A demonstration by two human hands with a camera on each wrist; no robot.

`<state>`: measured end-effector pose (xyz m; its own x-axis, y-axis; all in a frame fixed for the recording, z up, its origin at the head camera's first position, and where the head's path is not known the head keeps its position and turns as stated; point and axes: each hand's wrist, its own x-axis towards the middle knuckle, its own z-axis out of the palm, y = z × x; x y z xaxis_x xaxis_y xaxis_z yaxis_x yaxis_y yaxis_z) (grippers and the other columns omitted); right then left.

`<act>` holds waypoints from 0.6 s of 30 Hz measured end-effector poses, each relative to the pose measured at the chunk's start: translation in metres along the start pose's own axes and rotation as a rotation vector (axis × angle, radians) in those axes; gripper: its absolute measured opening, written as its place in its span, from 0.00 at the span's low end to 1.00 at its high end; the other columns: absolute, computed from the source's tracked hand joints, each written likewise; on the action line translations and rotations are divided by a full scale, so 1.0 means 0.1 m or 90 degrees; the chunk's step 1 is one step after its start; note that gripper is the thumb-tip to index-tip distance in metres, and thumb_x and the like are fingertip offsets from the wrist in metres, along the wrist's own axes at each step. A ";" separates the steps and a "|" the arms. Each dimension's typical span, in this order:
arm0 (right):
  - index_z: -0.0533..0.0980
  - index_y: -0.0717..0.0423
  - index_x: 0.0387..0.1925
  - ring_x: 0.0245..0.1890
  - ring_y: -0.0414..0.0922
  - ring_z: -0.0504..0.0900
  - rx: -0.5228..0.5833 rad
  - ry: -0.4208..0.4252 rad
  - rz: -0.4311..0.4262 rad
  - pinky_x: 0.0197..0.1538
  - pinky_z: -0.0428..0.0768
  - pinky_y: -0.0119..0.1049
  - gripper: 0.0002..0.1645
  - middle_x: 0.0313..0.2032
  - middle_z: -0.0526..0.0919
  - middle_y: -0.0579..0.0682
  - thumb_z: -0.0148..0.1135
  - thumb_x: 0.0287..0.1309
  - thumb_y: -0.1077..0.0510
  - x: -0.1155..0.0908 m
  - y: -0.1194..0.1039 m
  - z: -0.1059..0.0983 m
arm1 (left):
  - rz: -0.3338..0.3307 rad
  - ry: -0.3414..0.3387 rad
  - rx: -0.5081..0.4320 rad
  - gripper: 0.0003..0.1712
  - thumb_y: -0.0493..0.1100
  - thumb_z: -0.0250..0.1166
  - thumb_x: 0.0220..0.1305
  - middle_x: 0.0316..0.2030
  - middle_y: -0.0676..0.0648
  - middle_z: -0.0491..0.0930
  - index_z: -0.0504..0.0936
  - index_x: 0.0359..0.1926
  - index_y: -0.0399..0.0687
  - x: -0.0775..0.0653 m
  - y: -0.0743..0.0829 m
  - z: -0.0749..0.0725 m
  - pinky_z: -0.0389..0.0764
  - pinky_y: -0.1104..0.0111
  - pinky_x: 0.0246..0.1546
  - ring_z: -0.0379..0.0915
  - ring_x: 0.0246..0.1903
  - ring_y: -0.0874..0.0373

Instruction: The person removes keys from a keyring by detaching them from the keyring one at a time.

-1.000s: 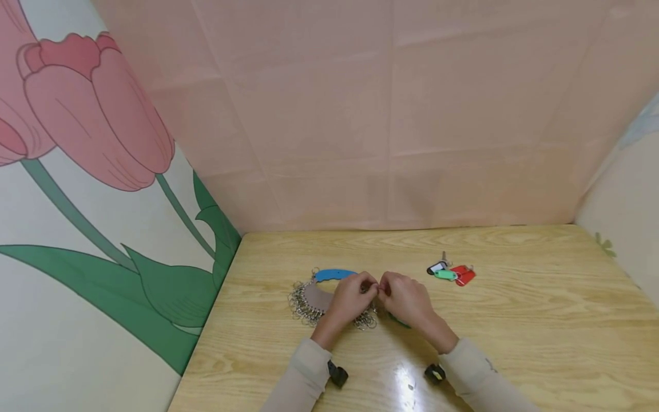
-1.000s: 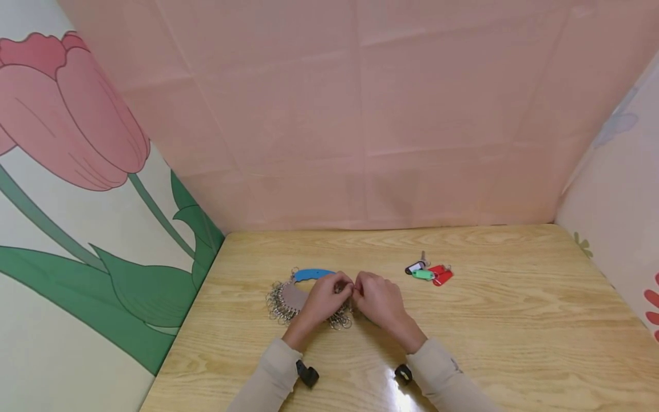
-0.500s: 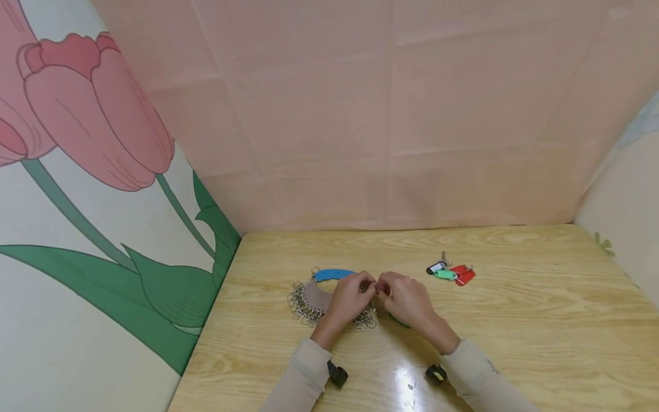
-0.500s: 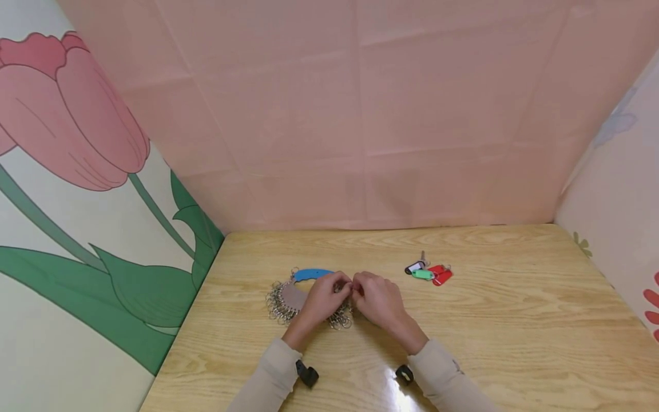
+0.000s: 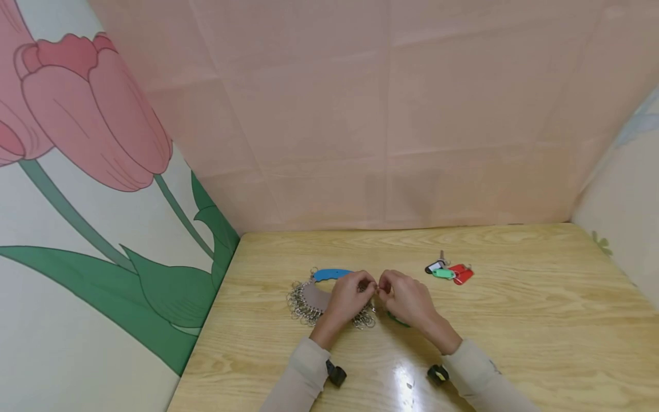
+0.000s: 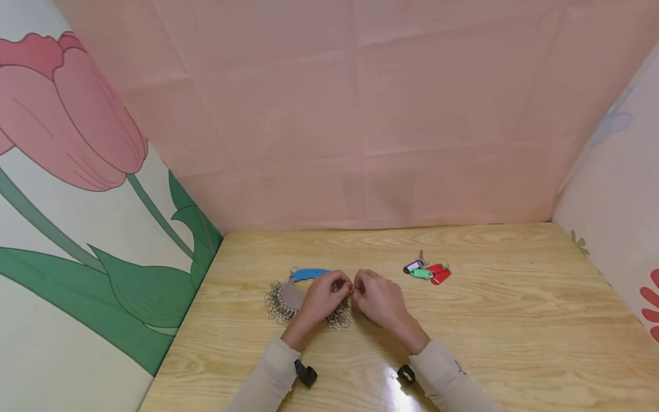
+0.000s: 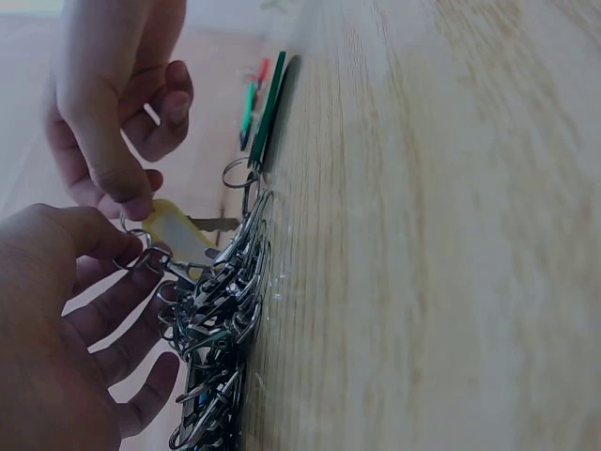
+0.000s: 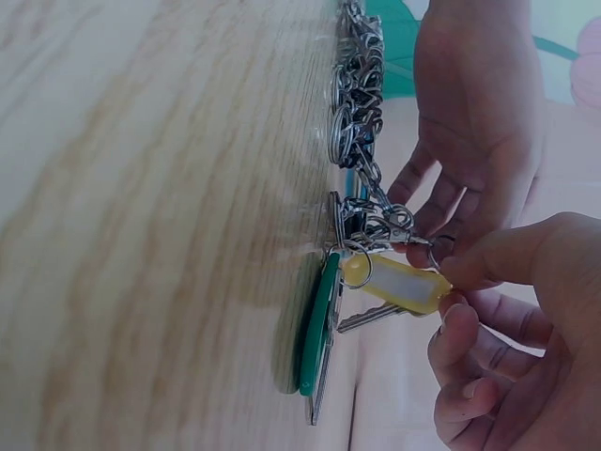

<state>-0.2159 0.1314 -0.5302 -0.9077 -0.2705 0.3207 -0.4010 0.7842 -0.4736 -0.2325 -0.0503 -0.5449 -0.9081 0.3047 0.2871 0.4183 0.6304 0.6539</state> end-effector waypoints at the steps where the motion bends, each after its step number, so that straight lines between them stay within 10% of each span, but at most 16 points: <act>1: 0.80 0.47 0.31 0.21 0.35 0.72 0.003 -0.001 0.003 0.24 0.71 0.34 0.10 0.29 0.81 0.40 0.75 0.58 0.61 0.00 0.00 0.00 | 0.001 0.000 0.000 0.07 0.44 0.65 0.76 0.40 0.54 0.90 0.89 0.43 0.54 0.00 0.00 0.00 0.81 0.74 0.42 0.82 0.39 0.66; 18: 0.80 0.48 0.32 0.21 0.36 0.72 0.018 -0.013 0.027 0.23 0.71 0.33 0.09 0.28 0.80 0.42 0.75 0.60 0.59 0.04 0.01 0.01 | 0.039 0.005 0.007 0.05 0.43 0.67 0.74 0.41 0.53 0.89 0.90 0.42 0.53 -0.02 0.01 -0.02 0.81 0.75 0.41 0.83 0.39 0.65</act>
<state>-0.2199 0.1310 -0.5305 -0.9263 -0.2489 0.2829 -0.3650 0.7793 -0.5093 -0.2308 -0.0518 -0.5432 -0.8808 0.3372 0.3325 0.4735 0.6182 0.6274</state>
